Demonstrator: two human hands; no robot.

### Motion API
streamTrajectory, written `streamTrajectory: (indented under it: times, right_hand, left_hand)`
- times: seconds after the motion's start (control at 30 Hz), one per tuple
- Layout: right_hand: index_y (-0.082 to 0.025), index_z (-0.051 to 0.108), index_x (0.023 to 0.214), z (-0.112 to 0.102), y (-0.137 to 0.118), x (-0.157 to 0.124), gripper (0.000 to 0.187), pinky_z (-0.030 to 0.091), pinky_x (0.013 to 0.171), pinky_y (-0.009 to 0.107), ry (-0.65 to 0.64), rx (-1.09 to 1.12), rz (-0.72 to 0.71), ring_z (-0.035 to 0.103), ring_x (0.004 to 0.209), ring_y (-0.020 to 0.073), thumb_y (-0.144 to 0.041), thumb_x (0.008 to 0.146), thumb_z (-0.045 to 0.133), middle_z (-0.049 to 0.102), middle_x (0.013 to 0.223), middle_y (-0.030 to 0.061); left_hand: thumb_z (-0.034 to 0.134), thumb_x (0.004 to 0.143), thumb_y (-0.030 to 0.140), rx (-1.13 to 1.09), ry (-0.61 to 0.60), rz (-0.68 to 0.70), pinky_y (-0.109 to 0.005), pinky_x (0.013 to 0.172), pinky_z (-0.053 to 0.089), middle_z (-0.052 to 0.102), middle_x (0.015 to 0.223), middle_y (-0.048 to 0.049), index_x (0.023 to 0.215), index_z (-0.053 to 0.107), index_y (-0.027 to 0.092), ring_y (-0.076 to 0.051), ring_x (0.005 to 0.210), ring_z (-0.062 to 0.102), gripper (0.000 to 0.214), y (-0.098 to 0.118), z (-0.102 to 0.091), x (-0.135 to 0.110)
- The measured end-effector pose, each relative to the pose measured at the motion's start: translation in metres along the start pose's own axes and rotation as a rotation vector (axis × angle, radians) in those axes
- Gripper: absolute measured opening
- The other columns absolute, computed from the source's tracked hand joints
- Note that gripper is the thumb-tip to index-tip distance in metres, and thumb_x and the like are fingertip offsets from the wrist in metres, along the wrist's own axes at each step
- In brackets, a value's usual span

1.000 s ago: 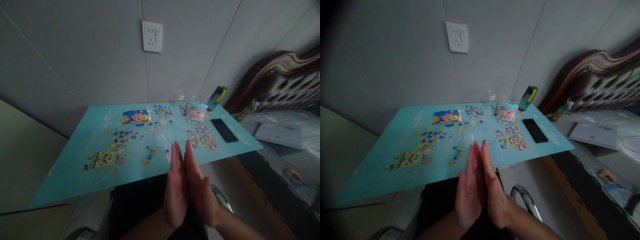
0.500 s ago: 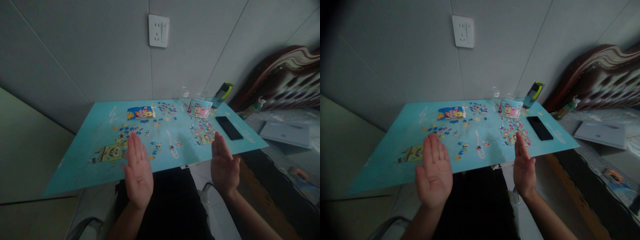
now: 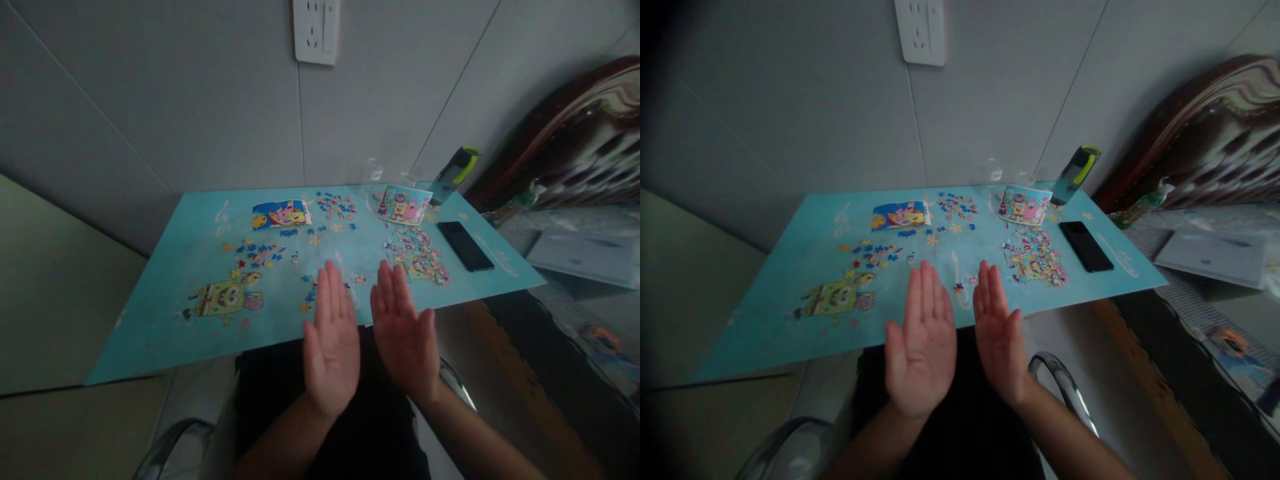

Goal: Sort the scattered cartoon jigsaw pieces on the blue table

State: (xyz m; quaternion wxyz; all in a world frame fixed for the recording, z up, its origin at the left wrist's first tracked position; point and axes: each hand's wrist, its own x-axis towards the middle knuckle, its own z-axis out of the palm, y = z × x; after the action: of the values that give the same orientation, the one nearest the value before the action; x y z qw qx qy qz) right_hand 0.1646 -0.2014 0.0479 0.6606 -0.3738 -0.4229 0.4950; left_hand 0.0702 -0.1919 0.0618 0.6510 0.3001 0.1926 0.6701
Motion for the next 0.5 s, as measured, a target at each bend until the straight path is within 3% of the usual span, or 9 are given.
streamTrajectory:
  times: [0.17, 0.33, 0.43, 0.5]
  right_hand:
    - [-0.037, 0.05, 0.142, -0.017, -0.023, 0.022, 0.058, 0.014, 0.125, 0.043, 0.112, 0.055, -0.091, 0.018, 0.151, 0.0155, -0.059, 0.101, 0.016, 0.037, 0.158, -0.007]
    - [-0.035, 0.056, 0.138, -0.037, -0.01, 0.017, 0.059, 0.018, 0.123, 0.047, 0.137, -0.068, -0.177, 0.027, 0.149, 0.0194, -0.057, 0.101, 0.016, 0.045, 0.153, -0.0031]
    - [-0.031, 0.067, 0.126, -0.055, -0.001, -0.003, 0.06, 0.028, 0.117, 0.052, 0.156, -0.178, -0.248, 0.045, 0.139, 0.0254, -0.056, 0.101, 0.018, 0.06, 0.14, 0.0039]
    - [-0.028, 0.075, 0.11, -0.071, 0.003, -0.021, 0.058, 0.041, 0.106, 0.053, 0.144, -0.315, -0.322, 0.062, 0.119, 0.0281, -0.054, 0.101, 0.023, 0.071, 0.117, 0.0083]
  left_hand:
    - [0.015, 0.101, 0.057, 0.094, 0.073, 0.223, -0.037, 0.125, 0.016, 0.029, 0.161, 0.003, 0.145, 0.046, 0.031, -0.019, 0.152, 0.015, 0.06, 0.043, -0.025, 0.029]
    - [0.022, 0.1, 0.059, 0.21, 0.133, 0.319, -0.038, 0.125, 0.014, 0.034, 0.159, 0.0022, 0.141, 0.051, 0.03, -0.02, 0.152, 0.014, 0.058, 0.049, -0.044, 0.016]
    - [0.024, 0.1, 0.06, 0.254, 0.15, 0.333, -0.038, 0.125, 0.015, 0.036, 0.158, 0.0028, 0.141, 0.052, 0.031, -0.02, 0.152, 0.014, 0.058, 0.049, -0.05, 0.005]
    - [0.024, 0.1, 0.061, 0.268, 0.15, 0.343, -0.038, 0.125, 0.014, 0.037, 0.157, 0.003, 0.14, 0.053, 0.031, -0.02, 0.152, 0.014, 0.058, 0.05, -0.053, 0.003]
